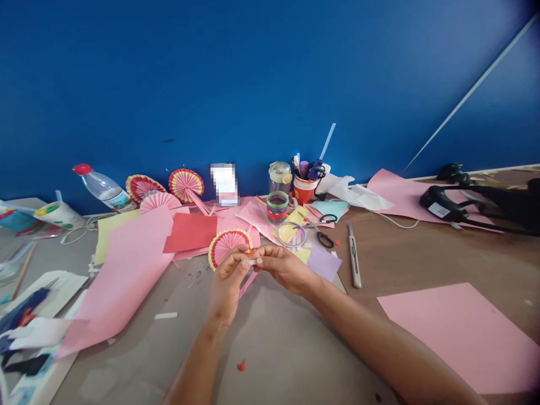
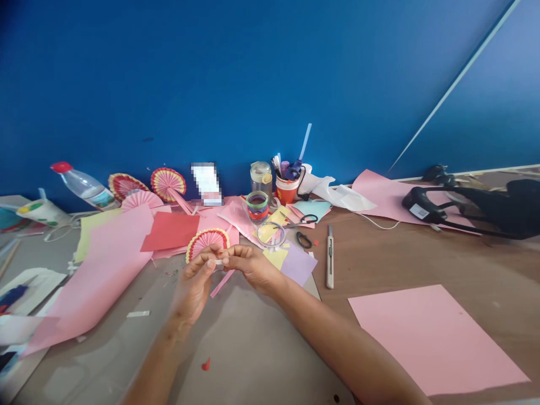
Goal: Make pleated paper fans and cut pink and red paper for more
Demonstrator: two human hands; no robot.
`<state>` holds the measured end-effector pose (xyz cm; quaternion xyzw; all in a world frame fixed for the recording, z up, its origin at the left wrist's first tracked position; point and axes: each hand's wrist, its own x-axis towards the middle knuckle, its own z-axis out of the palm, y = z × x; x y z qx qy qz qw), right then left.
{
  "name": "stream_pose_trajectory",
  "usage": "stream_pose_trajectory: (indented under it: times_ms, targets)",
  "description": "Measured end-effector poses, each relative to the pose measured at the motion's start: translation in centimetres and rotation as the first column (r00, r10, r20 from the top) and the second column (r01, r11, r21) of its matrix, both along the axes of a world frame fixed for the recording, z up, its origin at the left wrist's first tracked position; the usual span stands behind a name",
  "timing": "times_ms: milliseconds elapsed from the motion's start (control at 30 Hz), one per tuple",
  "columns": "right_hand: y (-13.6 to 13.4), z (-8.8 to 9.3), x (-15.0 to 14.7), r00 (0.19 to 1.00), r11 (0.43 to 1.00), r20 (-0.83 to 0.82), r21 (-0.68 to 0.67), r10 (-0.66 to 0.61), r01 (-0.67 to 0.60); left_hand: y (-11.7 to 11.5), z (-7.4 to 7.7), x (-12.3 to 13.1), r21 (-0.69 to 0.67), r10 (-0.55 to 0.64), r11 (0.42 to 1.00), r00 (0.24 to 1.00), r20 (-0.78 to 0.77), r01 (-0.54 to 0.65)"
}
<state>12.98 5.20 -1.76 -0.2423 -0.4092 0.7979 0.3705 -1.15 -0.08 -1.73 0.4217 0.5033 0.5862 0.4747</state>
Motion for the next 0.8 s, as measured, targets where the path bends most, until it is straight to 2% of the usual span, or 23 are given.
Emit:
stream_pose_trajectory:
  times_ms: [267,500,633,800]
  targets:
    - [0.1,-0.5,0.0,0.963,0.966,-0.174,-0.119,0.208,-0.23,-0.2,0.5,0.3,-0.012,-0.063,0.998,0.989,0.135,0.066]
    - [0.0,-1.4,-0.2,0.915,0.929,-0.309,-0.178,0.261,-0.325,-0.4,0.7,0.2,-0.066,-0.119,0.989,0.975,0.187,0.133]
    - [-0.1,-1.6,-0.2,0.877,0.911,-0.362,-0.144,0.316,-0.387,-0.6,0.8,0.1,-0.065,-0.145,0.985,0.975,0.167,0.158]
    - [-0.2,-1.7,-0.1,0.84,0.913,-0.433,-0.086,0.326,-0.399,-0.6,0.9,0.0,-0.028,-0.107,0.993,0.984,0.14,0.112]
